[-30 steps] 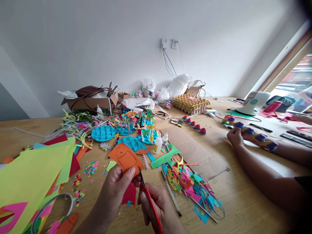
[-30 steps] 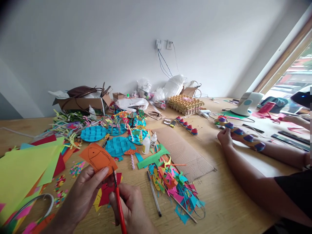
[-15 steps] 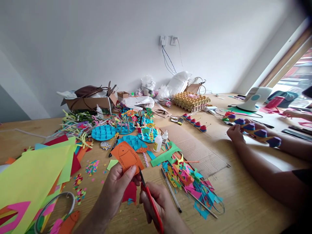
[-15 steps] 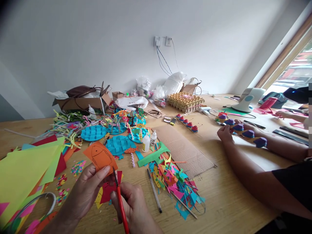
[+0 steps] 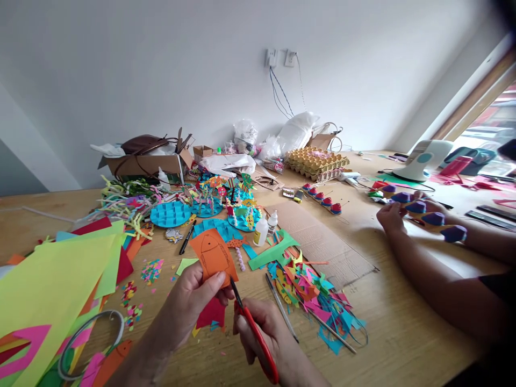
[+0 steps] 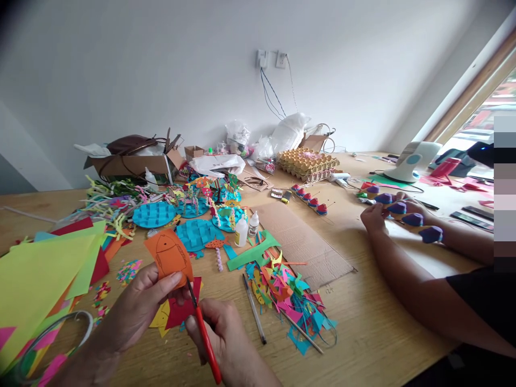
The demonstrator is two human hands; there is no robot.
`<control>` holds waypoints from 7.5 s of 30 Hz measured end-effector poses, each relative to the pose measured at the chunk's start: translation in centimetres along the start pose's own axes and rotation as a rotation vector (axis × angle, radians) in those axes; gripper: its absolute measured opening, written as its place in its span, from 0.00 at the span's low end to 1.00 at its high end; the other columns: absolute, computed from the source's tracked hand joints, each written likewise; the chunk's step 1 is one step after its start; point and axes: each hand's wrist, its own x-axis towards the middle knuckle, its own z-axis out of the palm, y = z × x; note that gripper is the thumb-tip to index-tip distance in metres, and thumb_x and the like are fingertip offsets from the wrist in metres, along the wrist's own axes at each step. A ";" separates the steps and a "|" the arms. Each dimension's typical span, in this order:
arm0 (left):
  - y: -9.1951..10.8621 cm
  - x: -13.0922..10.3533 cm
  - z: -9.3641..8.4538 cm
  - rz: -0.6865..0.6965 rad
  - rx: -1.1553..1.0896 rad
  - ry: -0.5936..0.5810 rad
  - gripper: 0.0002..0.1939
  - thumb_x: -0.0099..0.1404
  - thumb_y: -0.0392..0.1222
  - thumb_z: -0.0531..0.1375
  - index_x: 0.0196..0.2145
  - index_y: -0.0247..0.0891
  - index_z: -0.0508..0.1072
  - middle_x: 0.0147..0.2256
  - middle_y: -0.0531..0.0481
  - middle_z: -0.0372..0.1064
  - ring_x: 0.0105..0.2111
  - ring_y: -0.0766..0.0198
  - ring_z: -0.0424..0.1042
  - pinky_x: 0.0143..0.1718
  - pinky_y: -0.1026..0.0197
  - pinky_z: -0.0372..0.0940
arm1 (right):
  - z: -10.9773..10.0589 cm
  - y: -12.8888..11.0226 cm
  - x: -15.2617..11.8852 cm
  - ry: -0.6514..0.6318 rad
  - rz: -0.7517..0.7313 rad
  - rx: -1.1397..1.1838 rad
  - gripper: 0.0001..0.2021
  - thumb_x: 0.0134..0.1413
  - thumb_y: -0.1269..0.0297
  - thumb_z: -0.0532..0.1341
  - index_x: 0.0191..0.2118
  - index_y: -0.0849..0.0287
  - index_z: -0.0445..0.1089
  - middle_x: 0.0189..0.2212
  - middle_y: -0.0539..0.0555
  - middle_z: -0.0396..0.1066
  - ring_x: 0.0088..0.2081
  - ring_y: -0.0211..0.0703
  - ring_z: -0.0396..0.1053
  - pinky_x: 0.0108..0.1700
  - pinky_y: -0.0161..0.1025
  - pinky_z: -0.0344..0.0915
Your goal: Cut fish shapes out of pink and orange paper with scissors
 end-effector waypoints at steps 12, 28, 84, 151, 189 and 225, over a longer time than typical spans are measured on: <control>-0.1 -0.1 0.3 -0.016 -0.033 -0.004 0.08 0.55 0.41 0.60 0.25 0.33 0.72 0.22 0.49 0.73 0.22 0.65 0.68 0.26 0.64 0.64 | -0.2 1.3 -0.1 0.045 -0.028 -0.040 0.23 0.55 0.44 0.53 0.22 0.60 0.59 0.14 0.44 0.55 0.15 0.29 0.51 0.16 0.26 0.49; -0.2 0.3 -1.1 -0.059 0.087 -0.106 0.08 0.57 0.40 0.58 0.26 0.34 0.74 0.23 0.49 0.74 0.24 0.64 0.71 0.27 0.64 0.64 | -0.9 0.8 -0.2 -0.010 -0.008 -0.180 0.24 0.57 0.45 0.50 0.20 0.59 0.54 0.14 0.43 0.49 0.17 0.30 0.47 0.17 0.29 0.44; -0.9 0.8 -1.8 -0.088 0.040 -0.128 0.09 0.58 0.45 0.60 0.27 0.36 0.71 0.19 0.57 0.63 0.18 0.72 0.58 0.21 0.69 0.55 | -1.1 0.6 -0.1 0.018 -0.009 -0.289 0.21 0.55 0.56 0.57 0.18 0.59 0.51 0.14 0.43 0.48 0.17 0.30 0.46 0.18 0.29 0.43; 0.5 0.8 -1.5 -0.100 0.386 -0.280 0.10 0.58 0.43 0.55 0.23 0.37 0.65 0.20 0.58 0.58 0.20 0.69 0.56 0.21 0.68 0.52 | 0.5 2.8 0.1 -0.081 0.115 0.294 0.28 0.46 0.35 0.52 0.22 0.60 0.62 0.09 0.43 0.56 0.10 0.29 0.48 0.16 0.29 0.45; -0.2 0.8 -1.2 -0.119 0.371 -0.300 0.10 0.60 0.44 0.53 0.24 0.37 0.63 0.21 0.59 0.55 0.21 0.70 0.53 0.21 0.69 0.51 | 0.5 3.9 -0.2 0.041 0.041 0.111 0.26 0.52 0.40 0.53 0.20 0.60 0.61 0.10 0.44 0.54 0.12 0.29 0.48 0.15 0.28 0.47; 0.3 1.0 -2.3 -0.162 0.449 -0.425 0.11 0.60 0.44 0.54 0.22 0.38 0.64 0.22 0.58 0.55 0.22 0.69 0.55 0.23 0.68 0.50 | -1.0 2.4 -0.6 -0.051 -0.024 -0.167 0.22 0.56 0.50 0.54 0.19 0.58 0.54 0.16 0.44 0.47 0.18 0.31 0.46 0.19 0.30 0.44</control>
